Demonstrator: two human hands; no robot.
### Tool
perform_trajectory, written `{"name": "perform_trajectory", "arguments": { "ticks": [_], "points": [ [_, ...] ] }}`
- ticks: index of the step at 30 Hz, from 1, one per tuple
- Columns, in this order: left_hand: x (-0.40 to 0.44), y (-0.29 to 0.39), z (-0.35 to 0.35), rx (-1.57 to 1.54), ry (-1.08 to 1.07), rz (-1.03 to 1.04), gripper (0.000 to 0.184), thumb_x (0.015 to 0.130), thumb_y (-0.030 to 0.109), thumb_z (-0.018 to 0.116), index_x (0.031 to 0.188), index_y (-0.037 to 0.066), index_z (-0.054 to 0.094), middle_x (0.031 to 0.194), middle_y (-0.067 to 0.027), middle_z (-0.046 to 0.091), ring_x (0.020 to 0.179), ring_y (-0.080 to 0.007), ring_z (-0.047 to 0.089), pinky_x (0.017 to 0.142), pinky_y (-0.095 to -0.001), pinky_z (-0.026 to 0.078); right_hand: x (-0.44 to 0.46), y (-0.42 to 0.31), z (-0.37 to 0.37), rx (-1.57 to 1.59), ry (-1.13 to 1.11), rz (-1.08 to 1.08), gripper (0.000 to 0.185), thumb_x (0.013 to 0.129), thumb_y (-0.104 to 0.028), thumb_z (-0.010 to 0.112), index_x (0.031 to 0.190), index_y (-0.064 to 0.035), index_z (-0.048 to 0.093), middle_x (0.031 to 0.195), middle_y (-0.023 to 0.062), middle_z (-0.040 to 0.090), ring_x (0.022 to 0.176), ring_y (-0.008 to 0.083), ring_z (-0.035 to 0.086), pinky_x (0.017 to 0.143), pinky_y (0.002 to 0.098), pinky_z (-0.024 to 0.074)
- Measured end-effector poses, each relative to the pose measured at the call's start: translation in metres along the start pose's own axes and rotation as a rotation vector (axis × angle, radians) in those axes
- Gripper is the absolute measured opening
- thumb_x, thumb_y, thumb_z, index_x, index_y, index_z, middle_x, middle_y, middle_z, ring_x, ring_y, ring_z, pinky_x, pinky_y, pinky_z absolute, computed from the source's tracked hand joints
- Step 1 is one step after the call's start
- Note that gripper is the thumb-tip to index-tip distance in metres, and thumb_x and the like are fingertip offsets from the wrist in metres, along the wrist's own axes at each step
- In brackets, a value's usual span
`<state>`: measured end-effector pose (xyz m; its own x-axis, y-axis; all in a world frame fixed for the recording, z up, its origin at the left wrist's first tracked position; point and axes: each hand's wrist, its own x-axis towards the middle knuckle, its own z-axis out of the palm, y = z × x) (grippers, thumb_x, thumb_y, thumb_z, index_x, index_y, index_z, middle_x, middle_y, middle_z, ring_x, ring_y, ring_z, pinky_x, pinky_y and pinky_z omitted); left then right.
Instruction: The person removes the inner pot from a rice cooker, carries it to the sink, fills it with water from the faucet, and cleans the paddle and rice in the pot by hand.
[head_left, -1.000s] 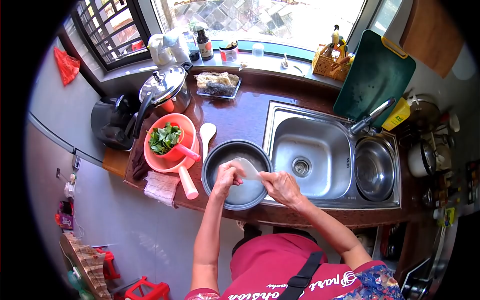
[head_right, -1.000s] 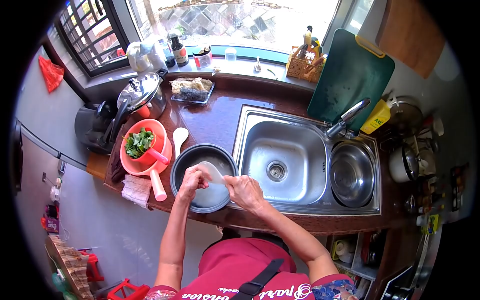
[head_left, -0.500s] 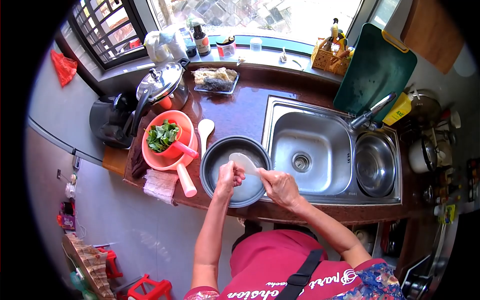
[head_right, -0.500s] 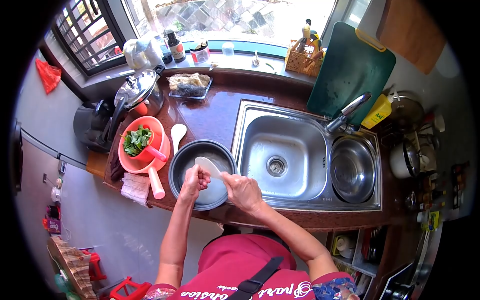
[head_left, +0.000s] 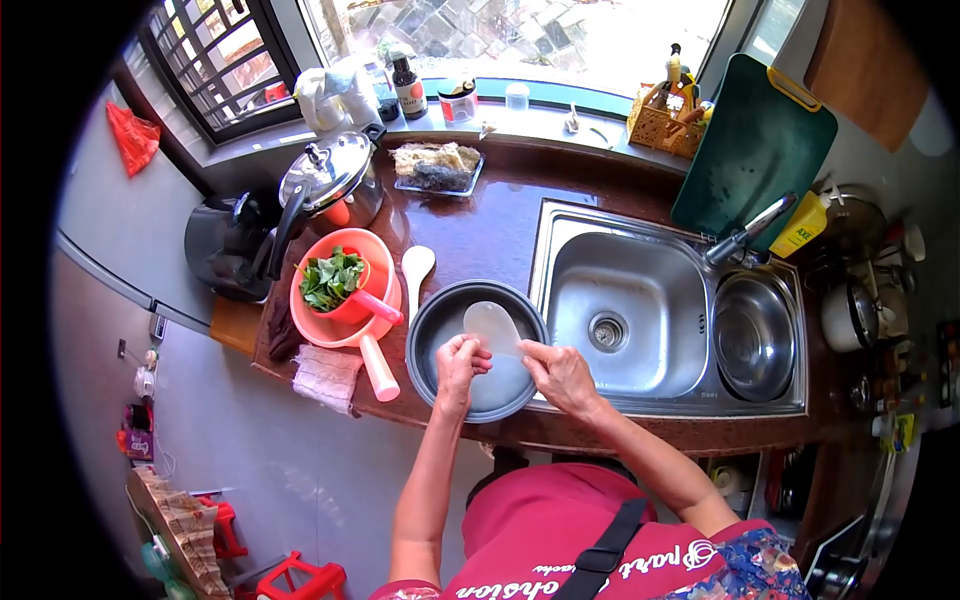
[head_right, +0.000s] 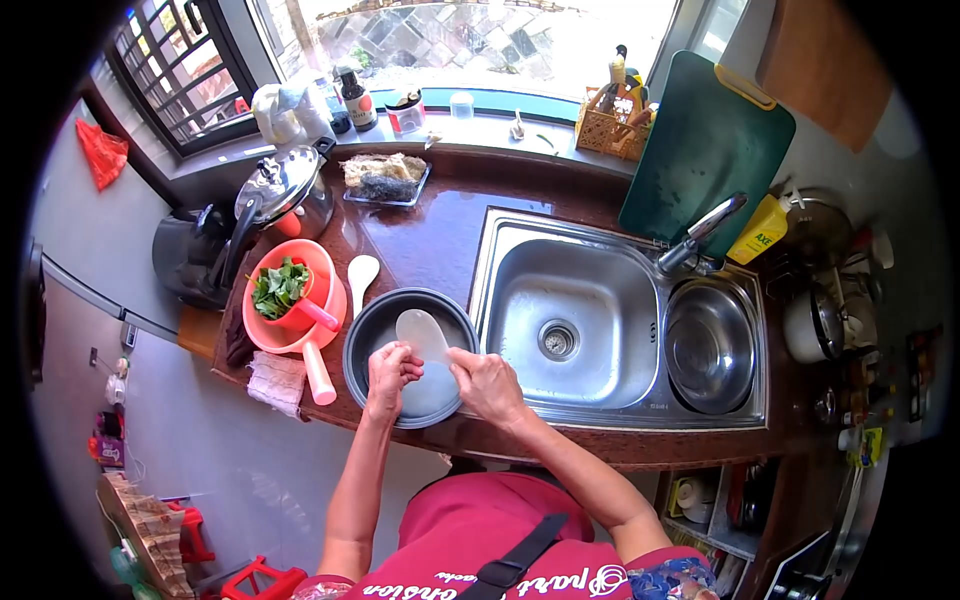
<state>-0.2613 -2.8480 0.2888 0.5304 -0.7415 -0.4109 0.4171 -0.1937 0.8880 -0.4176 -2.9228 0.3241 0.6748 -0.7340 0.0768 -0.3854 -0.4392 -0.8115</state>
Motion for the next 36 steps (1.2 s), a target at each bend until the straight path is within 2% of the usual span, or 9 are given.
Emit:
{"name": "perform_trajectory", "arguments": {
  "ticks": [2,5,8,11,17,23,29,32,36],
  "points": [
    [0.001,-0.003,0.0,0.152,0.041,0.092,0.019,0.081,0.016,0.047,0.076,0.001,0.058,0.061,-0.0062,0.057,0.053,-0.0096,0.054,0.051,-0.021,0.044,0.001,0.001,0.0,-0.002,-0.015,0.004,0.014,0.081,-0.015,0.053,0.091,-0.0077,0.059,0.068,0.0209,0.057,0.066,0.0385,0.057,0.057,0.0441,0.0455],
    [0.0,0.002,0.006,0.38,0.149,0.092,0.021,0.08,0.014,0.048,0.069,-0.001,0.059,0.056,-0.0115,0.058,0.051,-0.0182,0.057,0.05,-0.0287,0.045,0.002,0.0,0.0,-0.001,-0.017,0.001,0.014,0.08,-0.014,0.053,0.091,-0.0079,0.059,0.068,0.0209,0.057,0.066,0.0384,0.057,0.057,0.0441,0.0458],
    [0.011,-0.017,0.001,0.725,0.274,0.337,0.019,0.077,0.01,0.047,0.07,-0.004,0.057,0.06,-0.0209,0.057,0.055,-0.0304,0.058,0.055,-0.0382,0.046,0.002,0.0,0.001,0.014,-0.006,-0.014,0.014,0.08,-0.014,0.053,0.091,-0.0078,0.059,0.068,0.0206,0.057,0.066,0.0382,0.057,0.057,0.0442,0.046],
    [0.005,-0.009,0.004,0.895,0.245,0.433,0.019,0.076,0.008,0.044,0.076,-0.006,0.057,0.066,-0.0264,0.055,0.062,-0.0387,0.057,0.062,-0.0436,0.044,0.002,0.0,0.0,-0.025,-0.011,-0.015,0.015,0.08,-0.014,0.053,0.091,-0.0079,0.06,0.068,0.0204,0.058,0.066,0.0379,0.058,0.057,0.0448,0.0463],
    [0.004,-0.011,0.007,0.539,0.264,0.274,0.018,0.077,0.007,0.042,0.078,-0.005,0.056,0.062,-0.0188,0.058,0.057,-0.0285,0.059,0.057,-0.0385,0.045,0.002,-0.001,0.001,-0.065,-0.013,-0.01,0.013,0.081,-0.015,0.052,0.091,-0.0086,0.058,0.068,0.0203,0.058,0.066,0.0383,0.058,0.057,0.0462,0.0463],
    [0.003,-0.001,0.007,0.553,0.218,0.248,0.017,0.077,0.006,0.043,0.074,-0.004,0.056,0.059,-0.0169,0.058,0.057,-0.0259,0.06,0.055,-0.0372,0.046,0.004,-0.006,-0.002,-0.101,-0.049,-0.021,0.011,0.081,-0.014,0.051,0.088,-0.0074,0.056,0.067,0.0205,0.058,0.066,0.0391,0.057,0.056,0.0464,0.0459],
    [0.013,-0.014,-0.002,0.878,0.277,0.569,0.015,0.077,0.004,0.043,0.074,-0.004,0.056,0.061,-0.02,0.058,0.058,-0.0274,0.061,0.053,-0.0386,0.046,0.002,-0.003,0.0,-0.004,0.0,-0.039,0.01,0.081,-0.014,0.051,0.085,-0.0068,0.056,0.067,0.0212,0.057,0.066,0.0393,0.057,0.056,0.0469,0.0454],
    [0.01,-0.01,0.0,0.65,0.215,0.321,0.016,0.077,0.003,0.042,0.076,-0.004,0.056,0.059,-0.0168,0.058,0.056,-0.0234,0.06,0.053,-0.0362,0.046,0.003,-0.003,-0.001,-0.046,-0.029,-0.016,0.01,0.081,-0.014,0.051,0.085,-0.0063,0.057,0.067,0.0215,0.057,0.067,0.0394,0.057,0.057,0.0467,0.0454],
    [0.005,-0.01,0.002,0.456,0.199,0.291,0.013,0.076,0.004,0.046,0.077,-0.003,0.057,0.058,-0.011,0.057,0.052,-0.0165,0.058,0.051,-0.0307,0.046,0.003,0.0,0.0,-0.057,-0.036,-0.03,0.01,0.081,-0.014,0.052,0.085,-0.0055,0.056,0.066,0.0216,0.057,0.067,0.0396,0.057,0.056,0.0467,0.0454]
  ]
}}
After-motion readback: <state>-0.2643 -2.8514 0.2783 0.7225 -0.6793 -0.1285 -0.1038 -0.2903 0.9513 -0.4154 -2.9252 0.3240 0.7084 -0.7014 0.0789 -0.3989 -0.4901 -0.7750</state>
